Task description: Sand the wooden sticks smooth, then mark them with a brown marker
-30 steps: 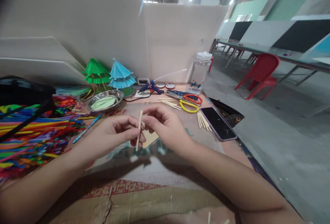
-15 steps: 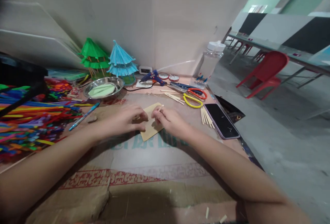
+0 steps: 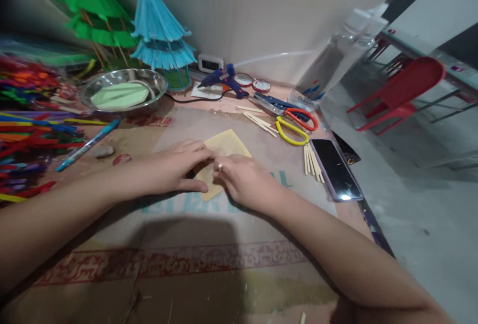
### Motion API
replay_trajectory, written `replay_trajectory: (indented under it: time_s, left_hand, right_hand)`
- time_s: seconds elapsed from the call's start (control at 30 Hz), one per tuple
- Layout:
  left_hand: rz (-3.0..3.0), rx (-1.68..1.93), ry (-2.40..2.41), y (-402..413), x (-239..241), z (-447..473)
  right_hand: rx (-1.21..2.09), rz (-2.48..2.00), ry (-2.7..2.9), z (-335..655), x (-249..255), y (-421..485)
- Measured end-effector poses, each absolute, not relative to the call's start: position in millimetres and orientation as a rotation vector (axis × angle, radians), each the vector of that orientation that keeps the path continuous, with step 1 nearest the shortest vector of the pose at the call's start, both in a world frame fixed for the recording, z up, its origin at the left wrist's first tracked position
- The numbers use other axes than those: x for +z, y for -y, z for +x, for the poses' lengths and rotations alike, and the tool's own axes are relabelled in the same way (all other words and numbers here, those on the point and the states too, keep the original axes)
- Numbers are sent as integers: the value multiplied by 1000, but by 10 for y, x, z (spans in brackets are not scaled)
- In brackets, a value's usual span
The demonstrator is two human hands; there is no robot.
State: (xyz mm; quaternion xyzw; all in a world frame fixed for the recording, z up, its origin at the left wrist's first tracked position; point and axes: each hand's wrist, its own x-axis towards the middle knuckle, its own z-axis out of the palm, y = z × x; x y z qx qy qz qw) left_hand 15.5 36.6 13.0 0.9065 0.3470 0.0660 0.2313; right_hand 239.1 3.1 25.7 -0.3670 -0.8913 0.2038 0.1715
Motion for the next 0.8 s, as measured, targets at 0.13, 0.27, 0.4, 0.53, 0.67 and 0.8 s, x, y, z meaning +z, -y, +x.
replay_trajectory:
  time_s: [0.13,0.27,0.4,0.53,0.67,0.8]
  left_hand:
    - [2502,190,-956,-388,87,149]
    - [2490,185,-956,-409,99,140]
    - [2480,167,-926,-430,105,129]
    - [2441,196,-927,-443,86,119]
    - [2451,198,-916,-446,82,113]
    - [2456,182,-920,-446,103,119]
  right_hand:
    - [618,-1172,2210,2521,302,-133]
    - [795,-1144,1775,2576,312,-197]
    - [1384,-972,1828,2593,243,-138]
    - [1936,-787,1859,2653,279,-63]
    - [1952,-829,1848,2671,352,-66]
    - [1650,-975,1759,2605,333,-104]
